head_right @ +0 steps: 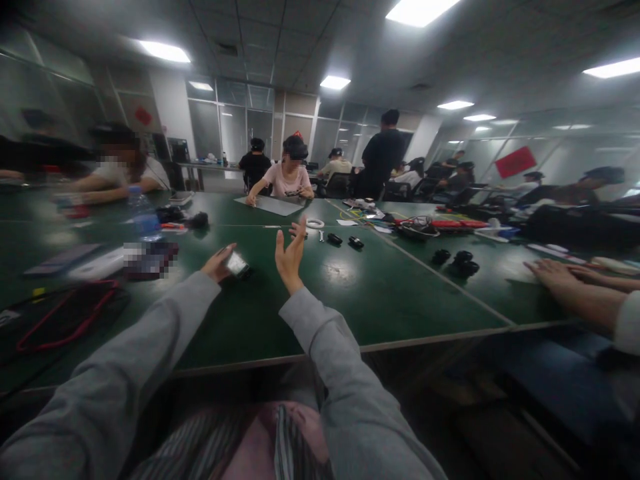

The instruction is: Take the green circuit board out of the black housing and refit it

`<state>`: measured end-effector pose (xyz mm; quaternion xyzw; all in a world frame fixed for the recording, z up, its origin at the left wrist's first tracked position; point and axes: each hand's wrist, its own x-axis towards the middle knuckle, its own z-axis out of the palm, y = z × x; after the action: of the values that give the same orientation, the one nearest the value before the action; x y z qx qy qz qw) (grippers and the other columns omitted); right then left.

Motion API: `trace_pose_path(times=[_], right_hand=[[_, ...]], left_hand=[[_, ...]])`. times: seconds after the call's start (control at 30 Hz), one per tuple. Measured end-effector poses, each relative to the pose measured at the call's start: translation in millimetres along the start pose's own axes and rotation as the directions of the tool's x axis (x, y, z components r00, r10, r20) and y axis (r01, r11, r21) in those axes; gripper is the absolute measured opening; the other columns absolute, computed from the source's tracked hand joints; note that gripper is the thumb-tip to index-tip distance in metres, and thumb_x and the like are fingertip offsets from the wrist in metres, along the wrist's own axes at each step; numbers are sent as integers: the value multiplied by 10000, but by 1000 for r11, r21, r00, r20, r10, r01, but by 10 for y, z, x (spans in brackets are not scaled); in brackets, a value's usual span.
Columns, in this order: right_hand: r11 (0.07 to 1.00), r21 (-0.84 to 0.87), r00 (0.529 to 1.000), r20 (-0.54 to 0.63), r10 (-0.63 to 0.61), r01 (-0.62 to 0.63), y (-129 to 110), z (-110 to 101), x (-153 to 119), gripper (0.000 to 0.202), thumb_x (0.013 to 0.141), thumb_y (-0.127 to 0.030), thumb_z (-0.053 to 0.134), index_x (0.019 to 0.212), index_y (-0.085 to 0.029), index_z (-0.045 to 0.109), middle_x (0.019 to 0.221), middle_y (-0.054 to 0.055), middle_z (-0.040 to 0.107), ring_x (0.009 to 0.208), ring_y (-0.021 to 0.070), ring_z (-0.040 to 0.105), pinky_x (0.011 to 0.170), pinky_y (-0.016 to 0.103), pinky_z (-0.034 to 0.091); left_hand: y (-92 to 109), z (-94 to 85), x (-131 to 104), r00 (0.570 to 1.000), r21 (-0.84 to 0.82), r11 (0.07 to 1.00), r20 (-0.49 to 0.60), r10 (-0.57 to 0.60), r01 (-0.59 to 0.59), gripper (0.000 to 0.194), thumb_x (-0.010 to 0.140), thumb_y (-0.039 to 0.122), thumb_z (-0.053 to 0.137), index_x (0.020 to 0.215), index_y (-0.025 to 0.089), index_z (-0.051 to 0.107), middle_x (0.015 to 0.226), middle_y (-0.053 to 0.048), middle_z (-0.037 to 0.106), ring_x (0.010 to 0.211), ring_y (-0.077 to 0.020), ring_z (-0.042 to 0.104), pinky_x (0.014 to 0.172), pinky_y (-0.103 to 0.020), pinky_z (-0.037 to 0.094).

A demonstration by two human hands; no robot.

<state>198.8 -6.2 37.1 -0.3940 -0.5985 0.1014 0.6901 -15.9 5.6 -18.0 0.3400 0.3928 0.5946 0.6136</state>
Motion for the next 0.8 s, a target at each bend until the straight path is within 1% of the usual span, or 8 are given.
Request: trace_pose_path(times=[0.07,0.13,0.23,0.33,0.43,0.53,0.7,0.8], right_hand=[[993,56,994,50,102,-105,78,-17,42,737,891,-459,425,1459,-275,-8,1215,91,492,1030,159,536,945,363,430],[949,108,939,220,266,-295,179,53,-11,697,875,-478,447,1444,-258,109,1077,68,562,911,146,577,878,343,472],[760,147,689,554,467,-633,285,242,-188,582,847,-539,468,1312,-202,368,919,53,598,749,137,595,761,339,527],[462,167,391,806,446,-871,279,379,-356,498,839,-567,470,1156,-183,490,898,56,605,714,139,603,703,355,557],[225,150,224,909,350,-963,217,398,-455,400,843,-487,526,1124,-204,499,929,47,611,776,144,621,708,345,570],[130,172,208,910,358,-976,173,367,-501,324,826,-391,585,1091,-229,492,952,30,609,827,143,623,697,325,575],[153,328,362,824,436,-932,196,374,-503,363,768,-331,654,1054,-297,431,986,-21,573,852,141,614,703,377,577],[207,367,420,753,507,-907,231,392,-481,410,750,-347,664,1063,-325,399,989,-28,553,828,137,609,658,365,580]], left_hand=[[-2,12,-11,999,15,1000,27,18,-19,540,673,354,742,1180,245,592,973,-87,661,742,-166,647,596,-258,505],[-5,29,-9,997,1,999,63,42,-43,537,693,360,725,1196,242,581,969,-89,663,741,-162,645,602,-255,507],[2,63,-4,990,-67,992,84,111,-106,524,727,357,696,1219,241,561,930,-76,667,748,-151,644,637,-250,513],[26,98,-28,979,-111,982,114,166,-154,514,744,340,681,1231,242,548,935,-67,666,800,-158,647,688,-257,517],[53,137,-79,972,-91,989,197,129,-112,499,757,341,666,1230,235,548,962,-75,663,816,-174,649,705,-283,519],[59,187,-119,976,-89,994,202,78,-61,477,760,299,663,1219,227,550,956,-68,664,779,-162,647,698,-283,514],[8,263,-131,986,-120,988,149,-76,94,420,801,384,597,1142,140,586,865,-84,656,737,-162,632,687,-273,501],[-38,286,-129,979,-90,986,161,-122,138,450,819,450,546,1138,136,588,846,-88,642,706,-166,618,644,-279,492]])
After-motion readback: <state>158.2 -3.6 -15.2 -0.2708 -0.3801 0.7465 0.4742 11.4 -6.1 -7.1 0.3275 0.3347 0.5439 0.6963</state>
